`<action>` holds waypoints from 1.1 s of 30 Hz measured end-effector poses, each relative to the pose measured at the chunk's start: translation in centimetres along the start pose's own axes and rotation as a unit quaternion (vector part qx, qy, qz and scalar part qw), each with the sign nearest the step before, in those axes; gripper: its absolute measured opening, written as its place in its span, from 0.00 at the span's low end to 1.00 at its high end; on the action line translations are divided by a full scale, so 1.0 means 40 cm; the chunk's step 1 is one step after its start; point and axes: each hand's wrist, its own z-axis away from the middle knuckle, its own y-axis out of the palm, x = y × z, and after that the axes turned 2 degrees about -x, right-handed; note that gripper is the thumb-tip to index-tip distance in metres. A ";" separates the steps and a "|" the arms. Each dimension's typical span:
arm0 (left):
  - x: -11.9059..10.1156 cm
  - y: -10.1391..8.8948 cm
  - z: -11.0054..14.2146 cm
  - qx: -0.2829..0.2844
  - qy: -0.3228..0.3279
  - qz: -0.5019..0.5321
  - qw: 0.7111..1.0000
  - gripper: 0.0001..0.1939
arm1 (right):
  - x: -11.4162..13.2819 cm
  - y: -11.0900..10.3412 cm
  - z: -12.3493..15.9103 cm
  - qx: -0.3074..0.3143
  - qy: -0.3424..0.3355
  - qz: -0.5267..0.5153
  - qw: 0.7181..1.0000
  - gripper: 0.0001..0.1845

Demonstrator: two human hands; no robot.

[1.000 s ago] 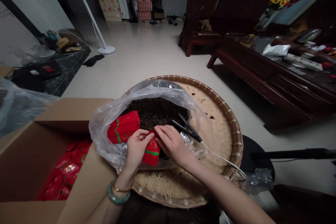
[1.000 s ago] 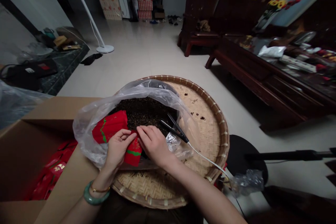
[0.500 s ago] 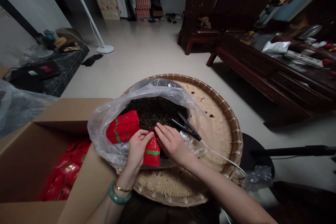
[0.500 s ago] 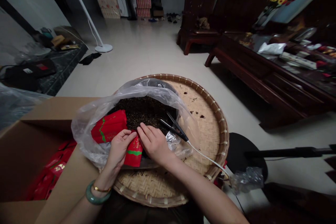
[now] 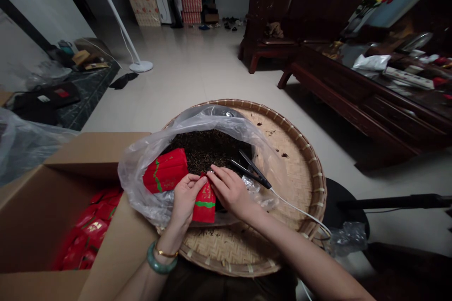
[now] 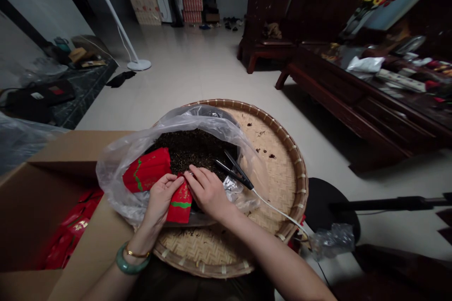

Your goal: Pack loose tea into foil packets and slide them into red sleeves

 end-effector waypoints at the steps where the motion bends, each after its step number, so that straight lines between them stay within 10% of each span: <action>1: 0.002 -0.002 -0.001 0.004 0.009 -0.015 1.000 0.21 | 0.002 -0.005 -0.004 0.001 0.020 -0.022 1.000 0.16; 6: 0.012 -0.018 -0.003 0.048 0.108 -0.190 0.975 0.12 | -0.009 -0.034 -0.027 0.040 0.159 -0.111 0.980 0.08; 20: 0.029 -0.068 -0.022 0.184 0.112 -0.366 0.906 0.10 | -0.026 -0.067 -0.017 0.072 0.166 -0.203 0.962 0.04; 29: 0.012 -0.057 -0.020 0.120 0.015 -0.203 0.972 0.17 | -0.028 -0.089 -0.016 0.044 0.185 -0.233 0.954 0.08; 33: 0.017 -0.054 -0.015 0.140 -0.004 -0.186 0.973 0.15 | -0.017 -0.074 -0.008 0.093 0.279 -0.314 0.903 0.08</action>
